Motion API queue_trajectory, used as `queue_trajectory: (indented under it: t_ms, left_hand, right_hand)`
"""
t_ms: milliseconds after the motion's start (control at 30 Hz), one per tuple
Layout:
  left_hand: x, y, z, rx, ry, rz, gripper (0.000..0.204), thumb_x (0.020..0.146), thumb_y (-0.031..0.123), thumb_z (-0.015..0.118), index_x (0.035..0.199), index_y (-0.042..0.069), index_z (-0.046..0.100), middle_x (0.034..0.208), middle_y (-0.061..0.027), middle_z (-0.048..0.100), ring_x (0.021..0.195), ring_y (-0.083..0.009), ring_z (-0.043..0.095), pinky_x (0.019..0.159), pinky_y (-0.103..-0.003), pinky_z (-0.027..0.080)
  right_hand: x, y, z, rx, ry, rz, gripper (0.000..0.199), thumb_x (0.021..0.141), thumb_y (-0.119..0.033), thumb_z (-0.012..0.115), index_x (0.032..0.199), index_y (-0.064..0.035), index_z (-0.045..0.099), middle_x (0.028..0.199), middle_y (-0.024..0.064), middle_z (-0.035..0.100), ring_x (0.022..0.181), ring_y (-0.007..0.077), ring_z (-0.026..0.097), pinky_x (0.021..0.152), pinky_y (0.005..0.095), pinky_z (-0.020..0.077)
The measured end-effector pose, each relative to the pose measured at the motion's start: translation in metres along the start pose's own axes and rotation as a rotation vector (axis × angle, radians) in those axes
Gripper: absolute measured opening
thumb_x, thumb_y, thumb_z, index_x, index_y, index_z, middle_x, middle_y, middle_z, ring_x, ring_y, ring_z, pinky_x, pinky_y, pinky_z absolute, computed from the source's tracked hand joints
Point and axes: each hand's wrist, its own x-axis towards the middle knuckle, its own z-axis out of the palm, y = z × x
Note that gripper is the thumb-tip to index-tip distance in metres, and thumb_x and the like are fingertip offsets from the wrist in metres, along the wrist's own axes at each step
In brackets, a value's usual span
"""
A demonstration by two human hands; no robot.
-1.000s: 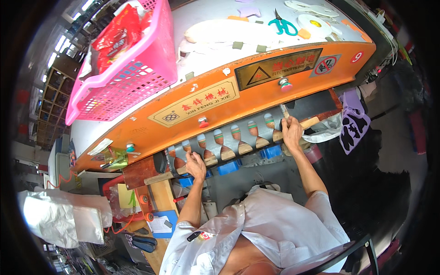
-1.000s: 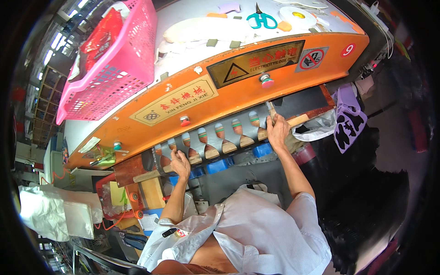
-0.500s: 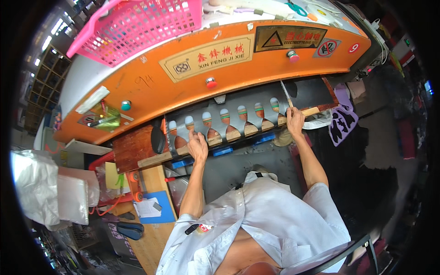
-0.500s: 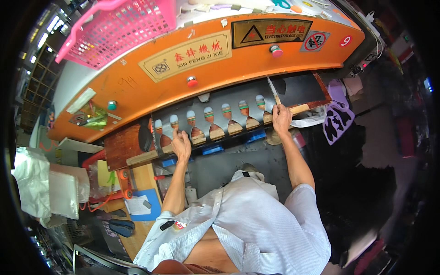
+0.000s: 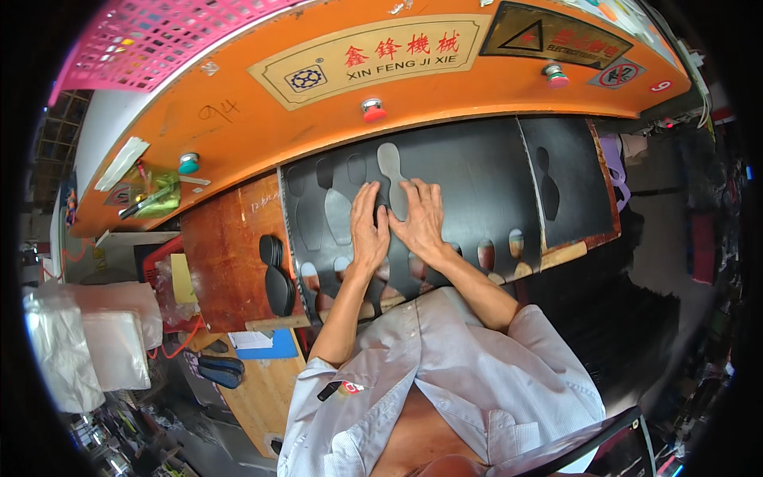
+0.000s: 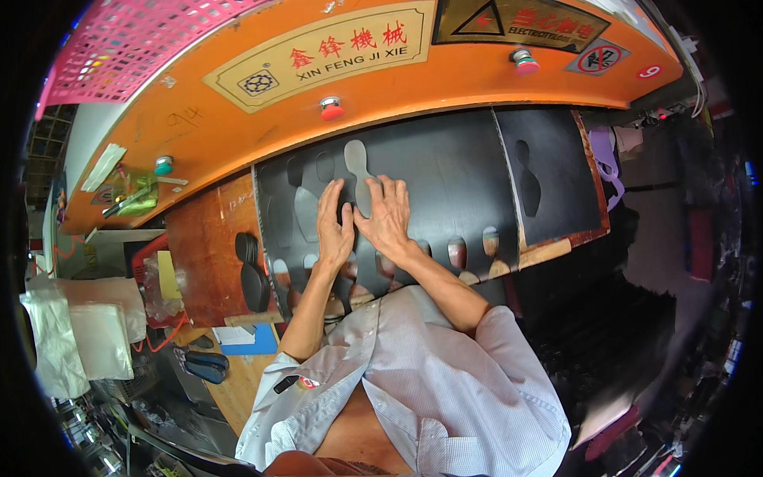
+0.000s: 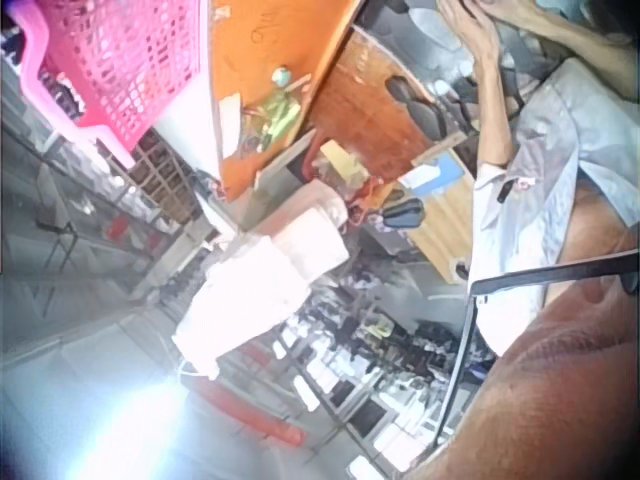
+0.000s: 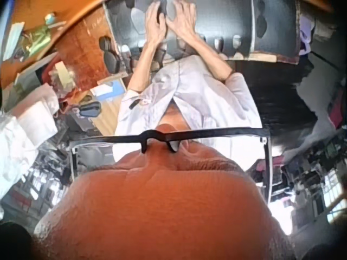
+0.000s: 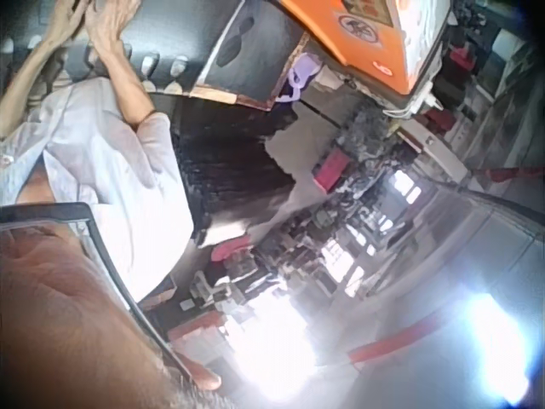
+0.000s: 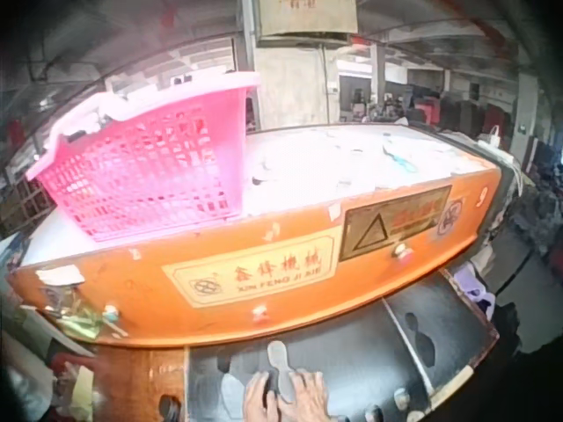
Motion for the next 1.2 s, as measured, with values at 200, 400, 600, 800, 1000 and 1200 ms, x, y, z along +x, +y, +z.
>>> queue_trajectory:
  t_ms: [200, 400, 600, 800, 1000, 1200]
  left_hand:
    - [-0.028, -0.004, 0.013, 0.206, -0.121, -0.053, 0.049, 0.098, 0.005, 0.06, 0.146, -0.002, 0.055, 0.147, -0.0215, 0.059, 0.146, -0.0405, 0.047, 0.119, -0.051, 0.037]
    - [-0.026, -0.01, 0.01, 0.111, -0.043, -0.098, 0.043, 0.096, 0.004, 0.061, 0.139, -0.002, 0.061, 0.14, -0.0218, 0.064, 0.142, -0.0405, 0.052, 0.116, -0.049, 0.041]
    - [-0.075, -0.007, -0.022, 0.098, 0.183, -0.056, 0.022, 0.092, -0.005, 0.062, 0.112, -0.003, 0.071, 0.106, -0.0187, 0.073, 0.099, -0.0369, 0.067, 0.091, -0.044, 0.053]
    - [-0.146, -0.01, 0.0, 0.046, 0.198, -0.014, 0.02, 0.09, -0.001, 0.067, 0.109, -0.001, 0.07, 0.103, -0.0175, 0.071, 0.09, -0.0338, 0.07, 0.081, -0.042, 0.056]
    - [-0.136, -0.022, 0.031, 0.06, 0.284, -0.103, 0.021, 0.094, 0.006, 0.067, 0.115, 0.0, 0.067, 0.095, -0.0192, 0.069, 0.081, -0.0356, 0.071, 0.07, -0.044, 0.057]
    - [-0.083, -0.01, 0.041, 0.199, 0.209, -0.252, 0.029, 0.101, 0.022, 0.058, 0.119, 0.0, 0.067, 0.098, -0.0247, 0.073, 0.083, -0.0427, 0.072, 0.076, -0.052, 0.055]
  right_hand:
    - [-0.011, 0.038, -0.056, 0.937, -0.229, 0.603, 0.059, 0.078, -0.012, 0.089, 0.13, 0.004, 0.066, 0.128, 0.0146, 0.068, 0.104, 0.018, 0.066, 0.089, 0.0364, 0.0562]
    - [-0.016, 0.042, -0.058, 0.137, 0.042, 0.096, 0.059, 0.07, -0.011, 0.085, 0.125, 0.0022, 0.067, 0.131, 0.0201, 0.065, 0.114, 0.0355, 0.058, 0.097, 0.0462, 0.0517]
    - [-0.012, 0.05, -0.02, -0.013, 0.169, -0.003, 0.06, 0.071, -0.016, 0.085, 0.125, -0.0012, 0.065, 0.133, 0.0164, 0.061, 0.111, 0.0383, 0.056, 0.095, 0.0489, 0.0509]
    - [0.014, 0.056, -0.015, 0.032, 0.294, -0.081, 0.053, 0.076, -0.02, 0.086, 0.122, 0.0002, 0.068, 0.13, 0.0183, 0.064, 0.115, 0.0379, 0.057, 0.1, 0.0477, 0.0498]
    - [0.01, 0.077, -0.103, 0.39, 0.579, -0.061, 0.02, 0.092, -0.012, 0.076, 0.107, -0.0024, 0.067, 0.104, 0.0118, 0.067, 0.096, 0.0261, 0.065, 0.088, 0.0386, 0.0537]
    - [0.078, 0.116, -0.224, 0.349, 0.749, -0.119, 0.015, 0.101, -0.013, 0.07, 0.094, 0.0003, 0.065, 0.086, 0.0067, 0.061, 0.076, 0.0166, 0.057, 0.074, 0.0324, 0.0485]
